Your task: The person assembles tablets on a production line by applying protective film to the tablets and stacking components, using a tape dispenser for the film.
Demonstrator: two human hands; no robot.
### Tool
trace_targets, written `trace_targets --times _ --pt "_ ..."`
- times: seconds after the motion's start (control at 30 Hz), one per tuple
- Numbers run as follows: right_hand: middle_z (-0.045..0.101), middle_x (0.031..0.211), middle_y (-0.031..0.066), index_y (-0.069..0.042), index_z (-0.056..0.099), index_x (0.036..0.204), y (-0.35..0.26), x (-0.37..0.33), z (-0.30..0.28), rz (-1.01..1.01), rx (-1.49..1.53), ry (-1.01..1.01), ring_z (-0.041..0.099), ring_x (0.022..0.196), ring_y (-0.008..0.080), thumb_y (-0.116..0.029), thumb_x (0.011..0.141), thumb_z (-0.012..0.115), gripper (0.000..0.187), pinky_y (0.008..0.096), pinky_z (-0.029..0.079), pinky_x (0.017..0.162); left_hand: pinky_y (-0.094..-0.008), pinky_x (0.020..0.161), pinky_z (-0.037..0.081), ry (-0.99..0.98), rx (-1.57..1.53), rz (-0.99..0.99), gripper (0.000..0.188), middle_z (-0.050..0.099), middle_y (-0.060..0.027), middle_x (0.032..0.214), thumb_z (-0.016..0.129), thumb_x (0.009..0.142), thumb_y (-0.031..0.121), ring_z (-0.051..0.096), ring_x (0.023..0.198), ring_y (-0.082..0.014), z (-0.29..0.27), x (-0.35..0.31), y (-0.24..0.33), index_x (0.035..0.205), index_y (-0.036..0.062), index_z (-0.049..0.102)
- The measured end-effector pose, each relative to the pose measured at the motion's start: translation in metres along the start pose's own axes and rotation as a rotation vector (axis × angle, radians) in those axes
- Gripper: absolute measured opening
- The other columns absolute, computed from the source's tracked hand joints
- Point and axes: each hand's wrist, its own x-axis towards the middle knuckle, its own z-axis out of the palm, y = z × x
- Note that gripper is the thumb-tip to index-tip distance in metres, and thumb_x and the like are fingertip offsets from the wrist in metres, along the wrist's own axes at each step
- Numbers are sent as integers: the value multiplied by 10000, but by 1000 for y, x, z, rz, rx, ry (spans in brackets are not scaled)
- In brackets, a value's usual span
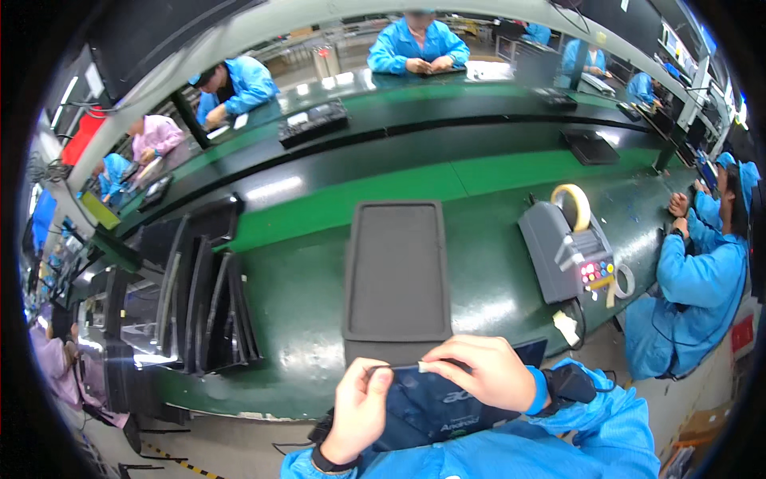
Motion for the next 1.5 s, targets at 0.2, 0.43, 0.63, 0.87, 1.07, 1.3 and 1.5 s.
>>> trace_targets --times 0.2,0.43,0.63,0.87,1.07,1.3,1.5 --pt "641 825 117 -48 641 919 -30 28 -38 66 -134 -136 626 771 298 -275 851 639 237 367 496 684 -196 660 393 -34 18 144 115 537 22 814 543 936 109 450 742 -40 2 25 46 964 4 577" --pt "545 903 86 8 544 910 -5 27 -113 32 0 899 505 820 150 -56 891 424 137 275 403 783 -261 677 445 146 156 284 360 631 -36 849 458 987 313 547 740 -106 -63 226 104 916 3 625" --pt "496 751 45 -29 481 797 74 22 -78 197 42 931 491 725 131 -153 942 466 191 267 390 708 -373 964 362 490 195 86 527 538 -180 1295 494 955 379 490 1172 -284 -187 463 25 1248 -59 514" --pt "560 762 21 -9 569 920 132 48 -41 473 345 934 508 686 96 -78 947 511 95 225 420 664 -399 907 426 374 593 -98 566 661 -200 1037 442 956 458 600 1023 -363 -201 543 -58 1016 -73 628" --pt "542 714 25 2 566 911 156 66 -32 465 354 833 503 666 101 -66 945 505 97 230 412 647 -503 893 455 779 1639 -495 380 630 -165 1107 367 921 239 577 1075 -362 -394 514 -64 1046 52 673" --pt "530 691 22 -2 580 912 166 64 -35 585 418 842 482 627 91 -57 942 504 98 223 394 613 -445 999 403 167 1248 -1596 334 607 -58 1220 505 911 335 568 1081 -260 -461 441 -65 1154 137 622" --pt "523 684 11 -15 590 910 170 62 -36 652 494 826 468 621 73 -57 943 507 99 210 372 590 -432 951 430 352 1459 -1337 341 616 -69 1187 519 905 345 575 1056 -264 -526 435 -101 1150 130 618"
